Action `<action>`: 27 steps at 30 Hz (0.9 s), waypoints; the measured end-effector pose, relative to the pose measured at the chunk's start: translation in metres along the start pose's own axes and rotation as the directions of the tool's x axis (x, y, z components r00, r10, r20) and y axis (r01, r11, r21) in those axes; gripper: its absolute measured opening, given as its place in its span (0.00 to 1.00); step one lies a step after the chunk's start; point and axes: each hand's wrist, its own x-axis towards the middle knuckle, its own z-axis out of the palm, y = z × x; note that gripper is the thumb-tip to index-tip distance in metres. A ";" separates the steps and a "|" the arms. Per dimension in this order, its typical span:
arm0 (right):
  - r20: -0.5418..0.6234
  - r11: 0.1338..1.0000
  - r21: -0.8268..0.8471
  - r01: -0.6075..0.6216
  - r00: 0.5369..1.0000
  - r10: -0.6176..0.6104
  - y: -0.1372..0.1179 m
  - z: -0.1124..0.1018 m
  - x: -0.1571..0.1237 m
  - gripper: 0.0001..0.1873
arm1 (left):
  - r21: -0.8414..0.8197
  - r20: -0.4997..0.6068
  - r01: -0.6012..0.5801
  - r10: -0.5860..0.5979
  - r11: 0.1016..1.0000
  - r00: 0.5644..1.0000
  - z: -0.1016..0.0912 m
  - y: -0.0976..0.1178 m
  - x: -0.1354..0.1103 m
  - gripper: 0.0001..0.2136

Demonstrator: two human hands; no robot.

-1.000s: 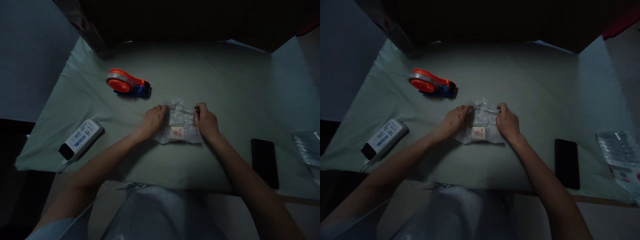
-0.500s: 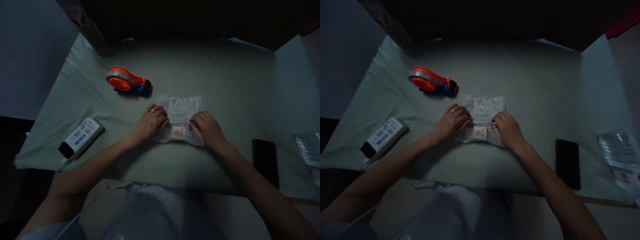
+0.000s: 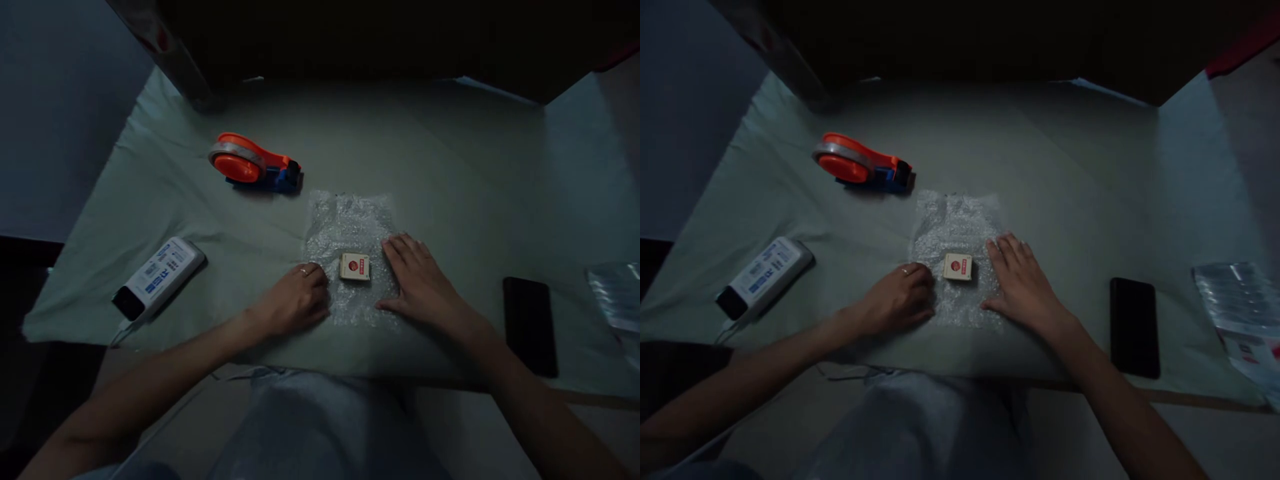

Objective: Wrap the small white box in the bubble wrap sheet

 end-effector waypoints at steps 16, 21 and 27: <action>-0.286 0.768 0.623 -0.150 0.870 0.402 -0.015 0.027 0.015 0.25 | 0.179 -0.054 -0.226 0.239 0.958 0.970 0.042 0.007 0.018 0.20; -0.447 0.782 0.505 -0.366 0.664 0.599 0.015 0.014 -0.010 0.28 | 0.159 0.013 -0.237 0.238 0.958 0.971 0.036 0.016 0.020 0.18; -0.454 0.802 0.287 -0.524 0.663 0.595 0.048 0.017 -0.034 0.30 | 0.152 0.008 -0.159 0.159 0.976 0.987 0.034 0.022 0.020 0.19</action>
